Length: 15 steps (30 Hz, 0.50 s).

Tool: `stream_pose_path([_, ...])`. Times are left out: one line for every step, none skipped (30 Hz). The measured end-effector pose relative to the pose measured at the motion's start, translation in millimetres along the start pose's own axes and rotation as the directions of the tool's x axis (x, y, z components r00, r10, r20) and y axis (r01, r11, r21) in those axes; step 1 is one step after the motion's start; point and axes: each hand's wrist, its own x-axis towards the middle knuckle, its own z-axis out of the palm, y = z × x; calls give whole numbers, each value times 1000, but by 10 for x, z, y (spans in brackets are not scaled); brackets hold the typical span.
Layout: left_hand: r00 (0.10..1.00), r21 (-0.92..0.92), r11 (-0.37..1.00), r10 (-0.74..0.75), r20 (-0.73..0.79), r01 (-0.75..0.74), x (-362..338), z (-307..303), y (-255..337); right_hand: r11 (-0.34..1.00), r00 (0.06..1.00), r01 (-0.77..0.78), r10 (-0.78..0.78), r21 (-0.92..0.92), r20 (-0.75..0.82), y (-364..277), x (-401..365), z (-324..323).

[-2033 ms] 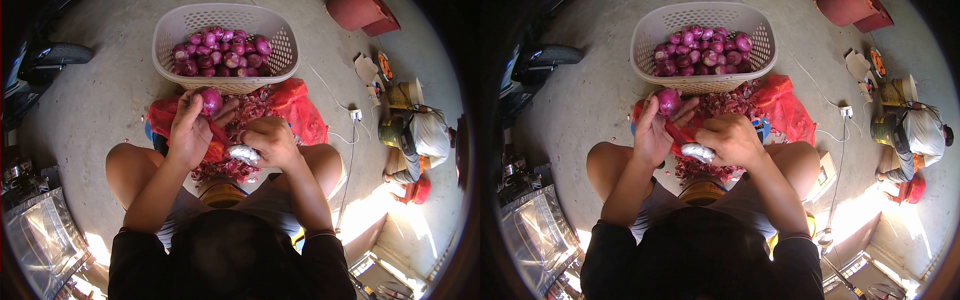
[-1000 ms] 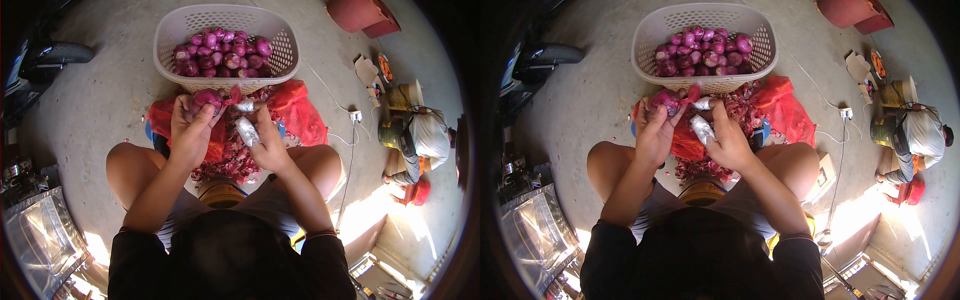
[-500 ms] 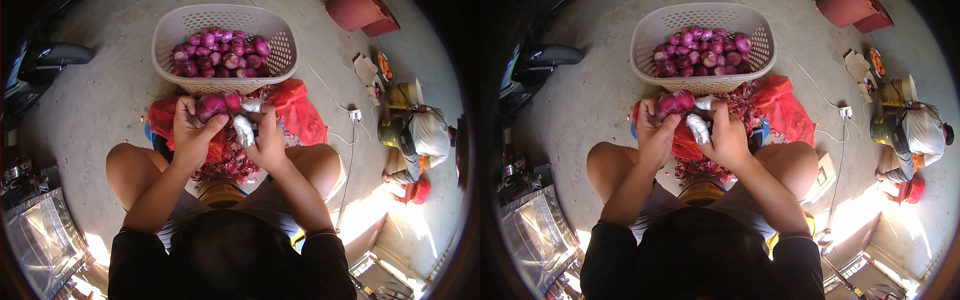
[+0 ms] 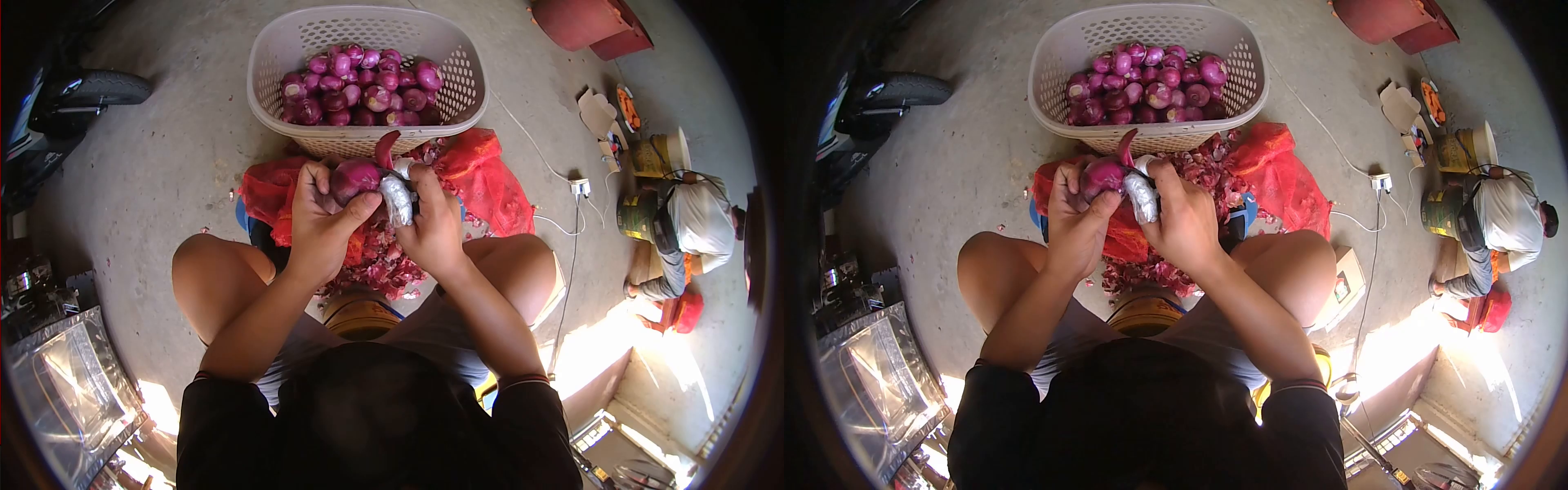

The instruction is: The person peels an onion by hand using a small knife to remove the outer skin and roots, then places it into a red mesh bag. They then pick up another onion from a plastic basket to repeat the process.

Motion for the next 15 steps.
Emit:
stream_pose_path([1000, -7, 1000, -5, -1, 5, 2, 4, -1, 1000, 1000, -14, 14, 7, -4, -3, 0, 1])
stream_pose_path([1000, -14, 1000, -9, -2, 9, 4, 9, 1, 999, 999, -39, 39, 31, -2, 2, 2, 0])
stream_pose_path([1000, -10, 1000, -5, 1, 5, 3, 14, 7, 996, 998, -64, 65, 54, 0, 12, 7, 0])
stream_pose_path([1000, -5, 1000, -2, 5, 2, -1, 22, 16, 993, 996, -90, 90, 78, 3, 23, 9, 0])
stream_pose_path([1000, -1, 1000, 1, 11, -1, -2, 30, 22, 993, 997, -74, 75, 91, -2, 35, 8, -1])
stream_pose_path([1000, 0, 1000, -2, 10, 2, 0, 33, 25, 993, 998, -57, 58, 103, -7, 50, 6, -3])
stream_pose_path([1000, 1, 1000, -5, 8, 5, 0, 29, 30, 992, 999, -40, 41, 116, -12, 58, 4, -8])
stream_pose_path([1000, 3, 1000, -7, 6, 7, 0, 26, 33, 992, 999, -49, 49, 119, 4, 62, -2, -19])
stream_pose_path([1000, 2, 1000, -5, 9, 5, 0, 23, 31, 991, 998, -58, 56, 121, 21, 67, -10, -34])
stream_pose_path([1000, 1, 1000, -2, 11, 2, -1, 15, 28, 990, 997, -67, 63, 124, 38, 70, -17, -47])
stream_pose_path([1000, -1, 1000, 1, 14, -1, 0, 11, 28, 990, 998, -54, 50, 127, 34, 72, -22, -61])
stream_pose_path([1000, 5, 1000, 3, 12, -3, 4, 6, 31, 991, 999, -41, 37, 128, 31, 74, -27, -78])
stream_pose_path([1000, 11, 1000, 6, 10, -6, 10, -2, 36, 991, 999, -28, 24, 129, 28, 77, -28, -92])
stream_pose_path([1000, 17, 1000, 9, 8, -9, 14, -9, 41, 994, 1000, 3, -4, 112, 10, 82, -23, -105])
stream_pose_path([1000, 19, 1000, 10, 3, -10, 16, -12, 44, 995, 999, 34, -33, 94, -7, 87, -13, -116])
